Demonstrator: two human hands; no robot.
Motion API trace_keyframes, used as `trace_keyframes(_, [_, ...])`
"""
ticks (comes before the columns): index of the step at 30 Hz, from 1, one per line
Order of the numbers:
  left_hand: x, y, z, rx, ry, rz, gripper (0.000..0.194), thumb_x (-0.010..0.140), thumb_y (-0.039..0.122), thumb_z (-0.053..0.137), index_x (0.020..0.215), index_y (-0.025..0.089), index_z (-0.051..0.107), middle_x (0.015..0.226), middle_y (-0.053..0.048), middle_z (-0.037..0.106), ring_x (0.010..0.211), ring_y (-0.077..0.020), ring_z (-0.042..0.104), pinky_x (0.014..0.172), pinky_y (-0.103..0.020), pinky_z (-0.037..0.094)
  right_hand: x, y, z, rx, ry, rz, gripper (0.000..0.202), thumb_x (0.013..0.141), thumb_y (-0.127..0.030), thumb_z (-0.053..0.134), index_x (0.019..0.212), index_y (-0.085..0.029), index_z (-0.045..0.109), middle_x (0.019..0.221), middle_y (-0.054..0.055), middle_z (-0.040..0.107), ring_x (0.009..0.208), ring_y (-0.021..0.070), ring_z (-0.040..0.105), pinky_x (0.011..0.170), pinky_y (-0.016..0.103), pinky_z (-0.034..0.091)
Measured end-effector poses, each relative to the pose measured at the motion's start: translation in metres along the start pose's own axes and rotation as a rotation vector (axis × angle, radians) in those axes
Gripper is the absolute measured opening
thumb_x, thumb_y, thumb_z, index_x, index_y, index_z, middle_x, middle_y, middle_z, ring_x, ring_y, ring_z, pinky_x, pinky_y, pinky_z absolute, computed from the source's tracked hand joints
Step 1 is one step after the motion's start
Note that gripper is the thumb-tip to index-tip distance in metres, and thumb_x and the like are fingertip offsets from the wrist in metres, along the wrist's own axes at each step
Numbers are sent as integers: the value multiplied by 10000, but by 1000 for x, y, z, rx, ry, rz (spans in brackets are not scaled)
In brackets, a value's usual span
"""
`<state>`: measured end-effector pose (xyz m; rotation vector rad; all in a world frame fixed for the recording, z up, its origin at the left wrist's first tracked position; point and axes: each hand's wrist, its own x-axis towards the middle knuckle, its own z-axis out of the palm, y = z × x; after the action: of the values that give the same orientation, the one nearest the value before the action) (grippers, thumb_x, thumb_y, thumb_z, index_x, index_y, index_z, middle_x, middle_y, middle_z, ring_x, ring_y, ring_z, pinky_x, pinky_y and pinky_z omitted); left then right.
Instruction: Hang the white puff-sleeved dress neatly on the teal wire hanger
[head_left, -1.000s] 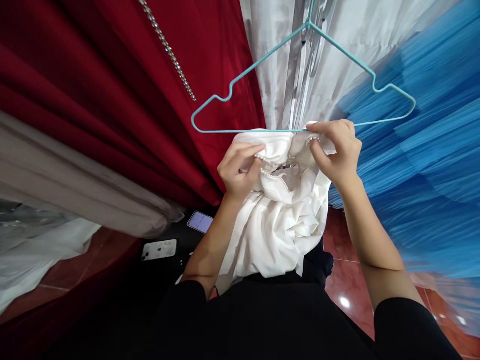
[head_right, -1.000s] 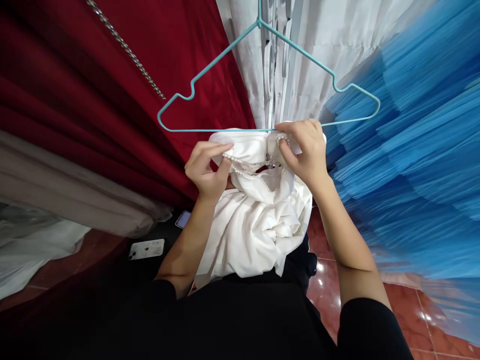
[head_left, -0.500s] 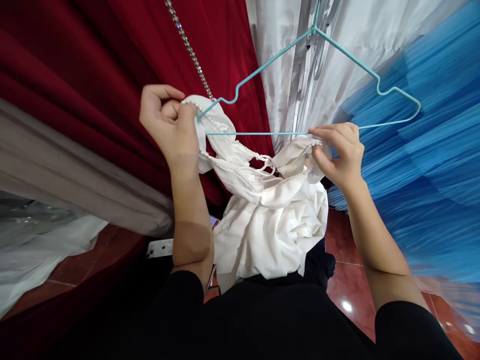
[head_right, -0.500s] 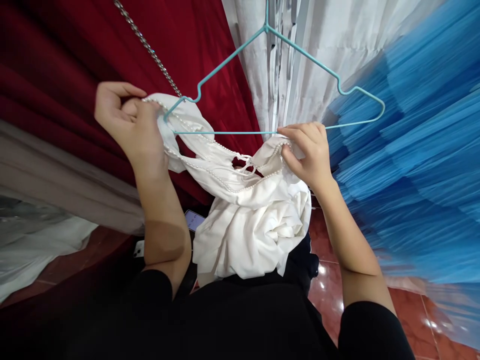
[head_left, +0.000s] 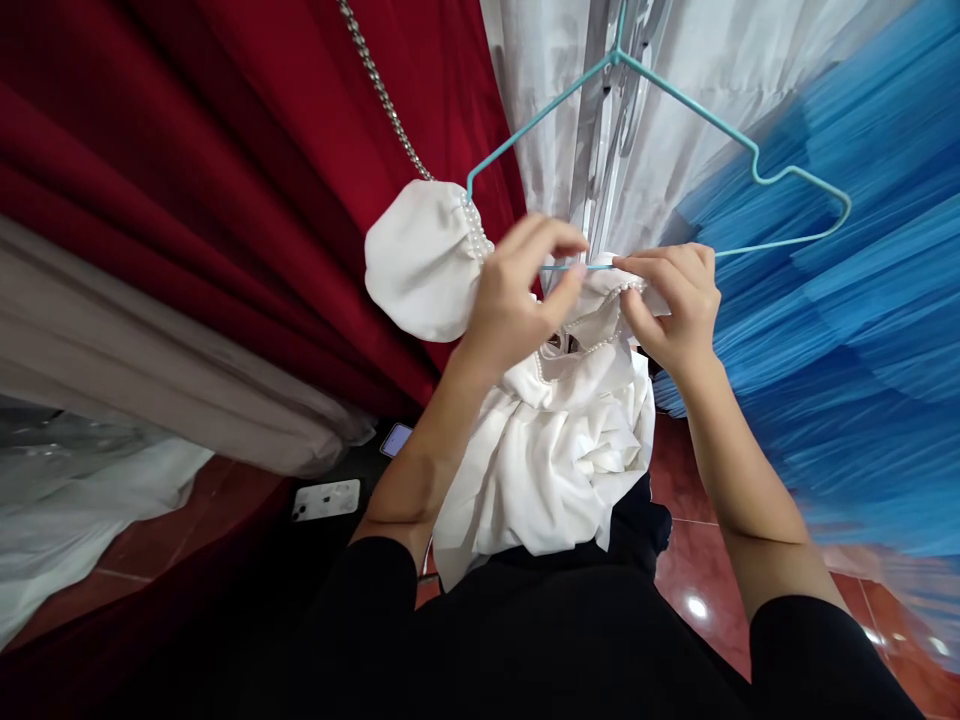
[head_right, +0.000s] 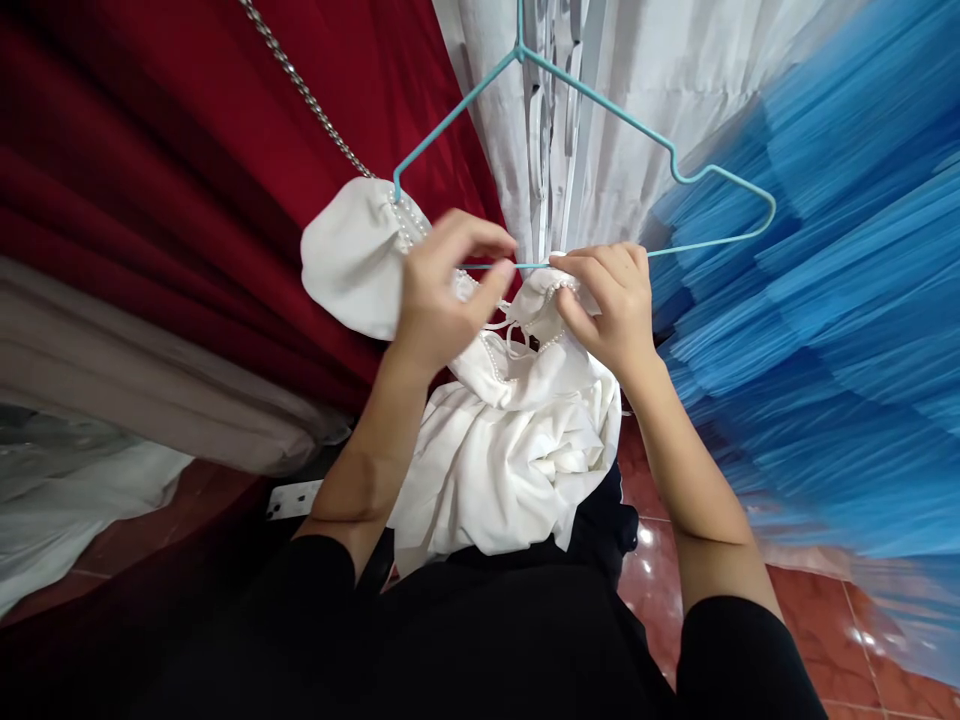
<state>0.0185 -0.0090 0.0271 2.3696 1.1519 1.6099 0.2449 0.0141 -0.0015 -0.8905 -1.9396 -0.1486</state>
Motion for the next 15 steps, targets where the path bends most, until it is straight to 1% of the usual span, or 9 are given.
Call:
trace_keyframes(2, [-8,2,13,28,-116,-15,149,1130,197,554,1162,254,688,1139,-36,763,1076,-222,726,1007,-405,541,-3,0,1,10,0,-20,232,1047,-396,553,1179,-348,737,1126,23,801,1045,284,759,1138,599,504])
trace_keyframes(4, [-11,0,21,41,-108,-40,247,1103,111,511,1153,253,707,1091,-29,788,1060,-228,733,1011,-412,521,-12,1,0,-12,39,-10,203,1007,-390,587,1141,-353,736,1181,37,779,1132,319,744,1176,637,481])
trace_keyframes(6, [-9,-3,23,20,-79,-62,292,1091,85,492,1115,259,725,1058,-24,800,1052,-227,740,990,-403,520,-27,4,-5,-58,168,40,164,949,-383,637,1072,-336,736,1218,75,739,1208,357,709,1156,647,490])
trace_keyframes(7, [-8,-4,22,3,-74,-65,290,1085,85,500,1092,260,732,1052,-23,804,1047,-227,744,975,-398,523,-34,7,-10,-78,249,86,148,917,-364,661,1037,-319,733,1189,95,722,1183,361,703,1108,630,516])
trace_keyframes(9, [-7,-6,19,-18,-74,-66,281,1072,85,521,1049,257,742,1037,-21,808,1027,-227,749,953,-396,526,-46,15,-26,-75,378,246,121,856,-304,684,972,-285,709,1018,91,692,967,312,696,919,542,563])
trace_keyframes(11, [-7,-7,15,-25,-72,-68,279,1059,79,533,1021,248,752,1015,-22,807,1002,-230,751,947,-401,525,-47,25,-50,-30,433,455,83,817,-252,683,887,-276,648,837,37,632,739,235,607,743,445,520])
trace_keyframes(12, [-8,-8,14,-32,-70,-69,279,1053,75,539,1012,244,758,1006,-23,806,991,-232,752,948,-405,525,-42,30,-62,-20,469,538,101,798,-233,682,834,-285,603,774,13,597,676,210,557,693,414,484])
trace_keyframes(13, [-8,-8,13,-43,-72,-70,281,1045,70,543,1007,241,763,1000,-25,805,985,-235,753,947,-409,526,-34,35,-74,-23,506,594,153,786,-218,683,784,-299,553,740,-1,571,650,194,526,668,394,456])
trace_keyframes(15, [-7,-9,11,-75,-82,-70,290,1025,58,546,1003,237,773,994,-28,805,975,-238,755,938,-411,535,-12,43,-94,-102,604,586,257,738,-177,681,695,-323,475,687,-17,519,639,177,486,662,375,419])
